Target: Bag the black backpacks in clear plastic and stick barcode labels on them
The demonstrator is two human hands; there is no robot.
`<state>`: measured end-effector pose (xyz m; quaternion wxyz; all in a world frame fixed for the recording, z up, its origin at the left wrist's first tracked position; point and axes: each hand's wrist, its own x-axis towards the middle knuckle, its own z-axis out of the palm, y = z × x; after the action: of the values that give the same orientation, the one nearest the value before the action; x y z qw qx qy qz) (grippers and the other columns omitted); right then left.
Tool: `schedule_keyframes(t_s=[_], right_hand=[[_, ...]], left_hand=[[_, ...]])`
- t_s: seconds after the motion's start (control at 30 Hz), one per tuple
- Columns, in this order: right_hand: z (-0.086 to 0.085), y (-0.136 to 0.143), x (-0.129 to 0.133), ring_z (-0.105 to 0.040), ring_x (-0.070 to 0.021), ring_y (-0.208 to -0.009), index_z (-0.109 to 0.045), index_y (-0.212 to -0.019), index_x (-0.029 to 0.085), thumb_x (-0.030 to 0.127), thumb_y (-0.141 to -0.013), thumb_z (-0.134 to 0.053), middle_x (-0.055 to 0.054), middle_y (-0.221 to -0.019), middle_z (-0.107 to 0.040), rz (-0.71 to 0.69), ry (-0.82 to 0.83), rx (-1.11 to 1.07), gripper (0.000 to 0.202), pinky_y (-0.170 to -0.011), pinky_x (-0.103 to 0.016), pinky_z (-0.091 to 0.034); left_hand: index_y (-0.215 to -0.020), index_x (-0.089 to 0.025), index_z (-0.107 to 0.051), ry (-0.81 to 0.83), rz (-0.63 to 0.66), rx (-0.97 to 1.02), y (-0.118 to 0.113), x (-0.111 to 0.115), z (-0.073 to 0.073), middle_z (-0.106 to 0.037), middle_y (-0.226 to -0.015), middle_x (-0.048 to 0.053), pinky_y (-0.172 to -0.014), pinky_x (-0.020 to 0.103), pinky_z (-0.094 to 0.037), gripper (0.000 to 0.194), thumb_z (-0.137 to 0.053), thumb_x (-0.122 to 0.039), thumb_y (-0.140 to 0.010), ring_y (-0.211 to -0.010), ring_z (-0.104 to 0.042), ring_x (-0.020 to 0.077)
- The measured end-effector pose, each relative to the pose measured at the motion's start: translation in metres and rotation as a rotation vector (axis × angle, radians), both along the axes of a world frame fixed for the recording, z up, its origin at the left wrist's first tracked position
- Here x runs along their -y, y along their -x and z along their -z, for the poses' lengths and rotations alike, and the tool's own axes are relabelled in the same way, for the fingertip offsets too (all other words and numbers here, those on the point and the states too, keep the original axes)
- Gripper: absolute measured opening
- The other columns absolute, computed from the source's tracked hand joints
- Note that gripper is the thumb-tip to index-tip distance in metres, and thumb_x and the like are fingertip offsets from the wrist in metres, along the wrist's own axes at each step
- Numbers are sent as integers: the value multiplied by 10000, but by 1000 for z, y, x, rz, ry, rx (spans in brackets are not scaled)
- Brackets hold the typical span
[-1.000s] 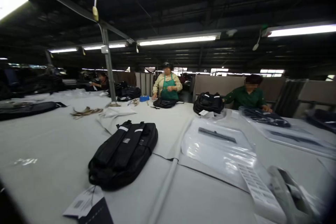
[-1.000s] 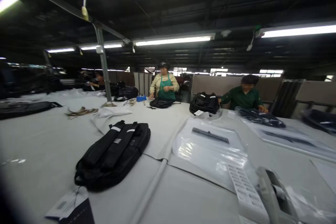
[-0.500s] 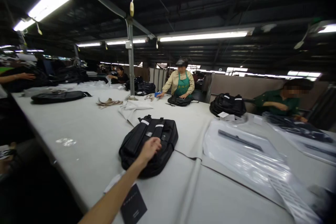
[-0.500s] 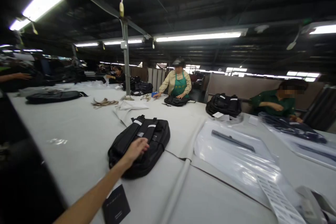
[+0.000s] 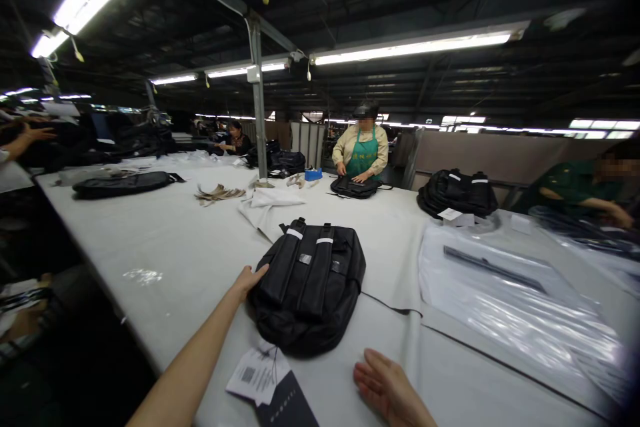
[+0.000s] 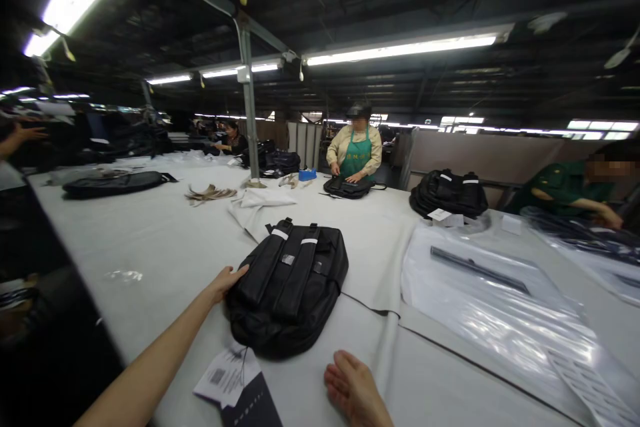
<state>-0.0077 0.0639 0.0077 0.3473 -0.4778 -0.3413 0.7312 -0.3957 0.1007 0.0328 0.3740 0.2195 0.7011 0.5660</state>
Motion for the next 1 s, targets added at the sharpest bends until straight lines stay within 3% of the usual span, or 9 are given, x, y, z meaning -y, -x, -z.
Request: schedule_keyframes(t_s=[0.13, 0.27, 0.4, 0.57, 0.67, 0.77, 0.83, 1.0], right_hand=[[7, 37, -4, -650, -191, -872, -535, -952, 188, 518, -603, -749, -100, -927, -662, 4, 93, -154, 526, -764, -279, -494], [-5, 49, -2, -616, -143, -663, -578, -843, 194, 574, -698, -644, -43, -752, -642, 39, 126, -194, 413, -609, -252, -472], [-26, 30, -5, -614, -152, -633, -571, -865, 194, 534, -790, -571, -21, -695, -625, 116, 144, -284, 348, -617, -282, -496], [-59, -6, -7, -601, -124, -615, -577, -835, 191, 413, -828, -579, 7, -670, -618, 231, 33, -399, 223, -648, -260, -488], [-77, -21, 8, -619, -165, -713, -609, -941, 171, 548, -810, -534, -42, -766, -662, 74, -63, -451, 406, -698, -297, -475], [-85, -28, 31, -608, -185, -819, -617, -1004, 154, 662, -763, -500, -87, -923, -677, -118, -153, -386, 575, -717, -307, -446], [-82, -29, 45, -598, -165, -826, -622, -949, 174, 631, -733, -564, -66, -960, -671, -138, -184, -274, 509, -709, -295, -431], [-60, -36, 69, -568, -128, -606, -595, -728, 150, 465, -583, -691, -30, -670, -634, -80, -368, 137, 360, -607, -264, -420]], left_hand=[[-929, -82, -615, 18, 163, 183, -3, 1, -6, -671, -911, 107, -778, 365, -524, 295, -657, -342, -797, -818, -648, 214], [-756, -91, -656, 1, 300, 409, -23, 12, -16, -690, -724, 122, -648, 318, -557, 180, -628, -269, -754, -651, -664, 243], [-787, -90, -665, -45, 369, 564, -48, 25, -31, -696, -726, 107, -605, 300, -559, 165, -592, -235, -757, -613, -658, 221], [-831, -120, -654, -104, 403, 678, -85, 38, -59, -698, -742, 76, -616, 325, -564, 120, -615, -216, -771, -622, -656, 210], [-805, -133, -638, -150, 383, 705, -112, 43, -72, -688, -695, 54, -580, 293, -565, 58, -599, -173, -788, -589, -648, 186], [-773, -132, -620, -183, 362, 723, -138, 48, -76, -680, -674, 46, -530, 274, -560, 51, -582, -146, -805, -547, -637, 171], [-767, -123, -610, -191, 342, 731, -155, 52, -73, -678, -669, 50, -506, 273, -557, 61, -574, -133, -816, -533, -634, 172], [-829, -124, -615, -238, 280, 743, -184, 82, -60, -687, -714, 46, -529, 274, -566, 61, -562, -94, -822, -576, -652, 177]])
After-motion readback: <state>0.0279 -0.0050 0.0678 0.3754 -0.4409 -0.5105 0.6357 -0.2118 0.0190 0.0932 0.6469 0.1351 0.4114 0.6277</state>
